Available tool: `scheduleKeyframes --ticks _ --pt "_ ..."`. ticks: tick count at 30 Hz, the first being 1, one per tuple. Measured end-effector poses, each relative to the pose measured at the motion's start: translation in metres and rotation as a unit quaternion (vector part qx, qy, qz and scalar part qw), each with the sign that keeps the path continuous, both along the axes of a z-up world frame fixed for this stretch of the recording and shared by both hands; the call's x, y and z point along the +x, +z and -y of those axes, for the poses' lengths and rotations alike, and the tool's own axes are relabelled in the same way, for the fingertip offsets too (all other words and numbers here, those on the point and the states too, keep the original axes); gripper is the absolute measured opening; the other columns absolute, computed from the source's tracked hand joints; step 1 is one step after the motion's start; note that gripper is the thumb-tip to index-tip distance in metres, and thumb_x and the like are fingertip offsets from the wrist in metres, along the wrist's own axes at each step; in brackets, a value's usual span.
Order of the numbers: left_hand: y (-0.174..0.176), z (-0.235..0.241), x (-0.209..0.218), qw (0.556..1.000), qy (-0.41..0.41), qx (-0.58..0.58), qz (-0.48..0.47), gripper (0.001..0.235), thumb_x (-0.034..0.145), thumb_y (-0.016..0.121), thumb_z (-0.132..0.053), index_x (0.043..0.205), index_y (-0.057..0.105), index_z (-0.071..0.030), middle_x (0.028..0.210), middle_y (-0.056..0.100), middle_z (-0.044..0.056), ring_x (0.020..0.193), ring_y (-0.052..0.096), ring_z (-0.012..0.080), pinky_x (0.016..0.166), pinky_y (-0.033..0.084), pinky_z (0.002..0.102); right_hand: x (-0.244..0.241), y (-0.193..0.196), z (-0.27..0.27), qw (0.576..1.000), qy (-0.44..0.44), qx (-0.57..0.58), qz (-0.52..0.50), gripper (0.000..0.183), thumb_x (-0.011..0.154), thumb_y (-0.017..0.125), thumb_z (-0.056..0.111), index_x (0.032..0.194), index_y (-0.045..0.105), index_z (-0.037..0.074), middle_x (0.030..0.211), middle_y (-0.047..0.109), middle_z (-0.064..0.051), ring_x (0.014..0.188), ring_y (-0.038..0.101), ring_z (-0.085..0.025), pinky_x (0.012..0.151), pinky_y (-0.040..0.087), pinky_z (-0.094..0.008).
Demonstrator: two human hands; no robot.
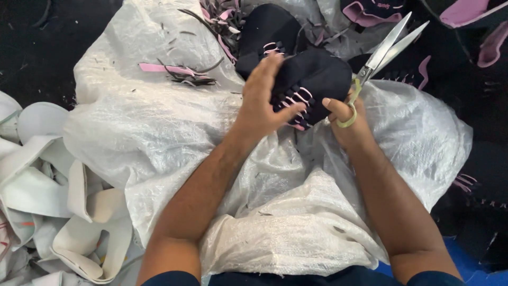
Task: Trimming excess material and threads from shoe upper components using scissors.
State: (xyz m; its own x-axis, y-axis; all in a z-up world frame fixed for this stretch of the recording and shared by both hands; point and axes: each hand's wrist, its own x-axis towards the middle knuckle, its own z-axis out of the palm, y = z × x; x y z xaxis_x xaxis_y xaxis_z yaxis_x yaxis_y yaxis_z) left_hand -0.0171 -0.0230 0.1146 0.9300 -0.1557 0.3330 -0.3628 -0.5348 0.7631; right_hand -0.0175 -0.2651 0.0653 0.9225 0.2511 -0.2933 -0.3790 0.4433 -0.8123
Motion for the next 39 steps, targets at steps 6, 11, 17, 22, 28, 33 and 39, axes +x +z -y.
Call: scheduleKeyframes --ticks 6,11,17,22,28,33,39 --pt "-0.023 -0.008 0.004 0.928 -0.02 -0.26 -0.268 0.042 0.087 0.087 -0.018 0.122 0.073 0.001 0.109 0.078 0.01 0.099 0.071 0.0129 0.09 0.059 0.027 -0.003 0.019 -0.012 0.999 0.025 -0.04 0.025 0.037 0.089 0.069 0.003 0.125 0.062 0.001 0.115 0.07 -0.005 0.103 0.067 -0.014 0.093 0.054 -0.029" --pt "-0.027 -0.005 0.0 0.92 -0.031 -0.311 -0.238 0.029 0.095 0.079 -0.01 0.121 0.073 0.001 0.106 0.075 0.004 0.096 0.068 0.0086 0.088 0.057 0.024 -0.002 0.012 -0.011 0.998 0.012 -0.054 0.013 0.036 0.09 0.07 0.004 0.125 0.063 -0.001 0.117 0.071 -0.007 0.106 0.068 -0.016 0.095 0.054 -0.03" --pt "-0.041 -0.007 -0.003 0.863 -0.052 -0.408 -0.294 0.027 0.1 0.073 -0.012 0.124 0.071 0.0 0.107 0.073 0.001 0.097 0.067 0.0073 0.088 0.057 0.024 -0.003 0.009 -0.011 0.998 -0.003 -0.066 0.004 0.035 0.088 0.072 0.01 0.121 0.064 -0.001 0.111 0.071 -0.005 0.097 0.068 -0.013 0.086 0.053 -0.026" --pt "-0.039 -0.006 -0.002 0.849 -0.066 -0.431 -0.3 0.03 0.1 0.073 -0.013 0.127 0.07 -0.001 0.109 0.072 0.001 0.098 0.067 0.0069 0.089 0.057 0.023 -0.005 -0.021 0.002 0.993 -0.014 -0.117 0.007 0.026 0.092 0.076 0.011 0.112 0.063 0.001 0.092 0.062 0.0 0.072 0.055 -0.008 0.06 0.04 -0.023" --pt "-0.036 -0.006 0.001 0.868 -0.057 -0.397 -0.294 0.03 0.1 0.074 -0.014 0.126 0.071 0.001 0.106 0.075 0.004 0.094 0.068 0.0079 0.086 0.058 0.023 -0.002 0.0 -0.007 0.996 -0.01 -0.084 0.006 0.028 0.088 0.074 0.012 0.113 0.062 0.004 0.094 0.065 0.002 0.074 0.058 -0.005 0.061 0.043 -0.02" --pt "-0.043 -0.006 0.001 0.879 -0.053 -0.39 -0.27 0.029 0.102 0.073 -0.015 0.125 0.071 0.003 0.109 0.076 0.006 0.098 0.069 0.0092 0.09 0.058 0.024 -0.002 -0.008 -0.006 0.995 -0.03 -0.093 -0.024 0.029 0.09 0.074 0.012 0.112 0.057 0.003 0.093 0.062 0.001 0.073 0.058 -0.007 0.061 0.043 -0.021" --pt "-0.014 -0.006 0.001 0.913 -0.059 -0.341 -0.215 0.042 0.097 0.078 -0.012 0.135 0.065 0.001 0.125 0.072 0.008 0.113 0.067 0.0113 0.103 0.056 0.027 0.003 0.043 -0.025 0.996 -0.023 -0.075 -0.04 0.042 0.087 0.065 0.013 0.123 0.057 -0.005 0.113 0.069 -0.009 0.1 0.071 -0.016 0.087 0.058 -0.028"
